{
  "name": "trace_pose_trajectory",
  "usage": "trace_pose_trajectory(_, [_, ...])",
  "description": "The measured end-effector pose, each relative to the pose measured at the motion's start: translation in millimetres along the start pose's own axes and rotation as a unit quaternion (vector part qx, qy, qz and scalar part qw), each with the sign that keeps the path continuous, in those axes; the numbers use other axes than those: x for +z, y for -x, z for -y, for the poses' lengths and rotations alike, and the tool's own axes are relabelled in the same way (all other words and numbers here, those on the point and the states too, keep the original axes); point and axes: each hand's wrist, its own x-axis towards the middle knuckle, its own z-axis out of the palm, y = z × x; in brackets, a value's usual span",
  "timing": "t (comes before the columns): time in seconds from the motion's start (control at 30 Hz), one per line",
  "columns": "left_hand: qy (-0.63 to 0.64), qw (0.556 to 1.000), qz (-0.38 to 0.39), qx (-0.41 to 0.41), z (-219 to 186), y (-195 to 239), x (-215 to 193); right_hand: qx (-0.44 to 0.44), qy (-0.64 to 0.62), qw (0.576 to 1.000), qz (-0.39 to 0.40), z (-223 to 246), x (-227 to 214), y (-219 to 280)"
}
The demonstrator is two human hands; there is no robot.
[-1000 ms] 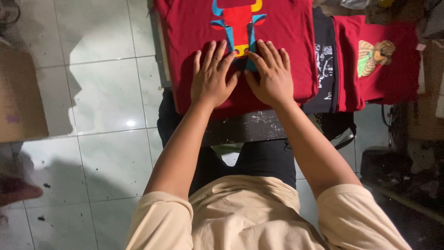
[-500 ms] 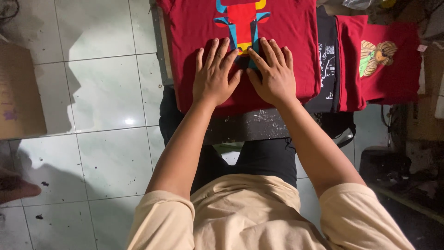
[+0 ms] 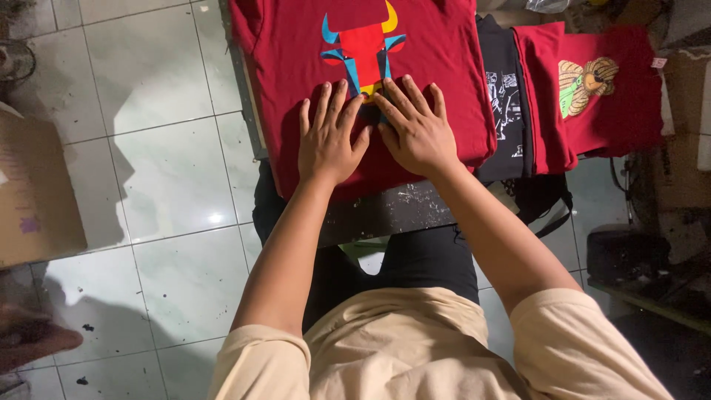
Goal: The person folds a red t-shirt with a bull graphic and a black t-shirt with a graphic print on a flat surface. They smooth the fabric with their hands and stack the folded shirts.
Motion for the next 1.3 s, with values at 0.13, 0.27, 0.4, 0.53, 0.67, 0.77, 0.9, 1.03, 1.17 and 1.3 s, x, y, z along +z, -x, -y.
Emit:
trace_pose_trajectory(0.13, [0.021, 0.999, 0.023, -0.009, 5, 1, 9, 0.044, -0.027, 0.998, 0.034, -1, 3, 1])
trace_pose_trajectory(0.27, [0.026, 0.999, 0.022, -0.009, 4, 1, 9, 0.065, -0.031, 0.997, 0.041, 0, 0, 0])
trace_pose_trajectory(0.4, [0.020, 0.999, 0.026, -0.014, 5, 0, 10, 0.060, -0.047, 0.997, 0.008, -3, 4, 1])
trace_pose_trajectory(0.53, [0.020, 0.999, 0.025, -0.009, 5, 2, 9, 0.053, -0.050, 0.997, -0.009, -3, 3, 1])
trace_pose_trajectory(0.67, [0.026, 0.999, 0.031, -0.010, 6, 0, 7, 0.025, -0.057, 0.998, 0.026, -3, 0, 0])
trace_pose_trajectory(0.77, [0.034, 0.999, 0.035, -0.013, 6, 1, 7, 0.003, -0.046, 0.997, 0.059, -3, 0, 3])
trace_pose_trajectory(0.9, [0.032, 0.999, 0.027, -0.025, 10, 1, 13, 0.055, -0.016, 0.996, 0.074, -3, -8, 3])
trace_pose_trajectory(1.03, [-0.015, 0.998, 0.012, -0.054, 2, 9, -1, 0.123, -0.016, 0.987, 0.101, -15, -16, 18])
trace_pose_trajectory(1.17, [-0.039, 0.996, 0.023, -0.078, -1, 38, -10, 0.142, -0.009, 0.984, 0.106, -23, -21, 39])
trace_pose_trajectory(1.3, [-0.043, 0.992, 0.071, -0.093, 1, 66, -22, 0.155, -0.003, 0.981, 0.118, -25, -20, 45])
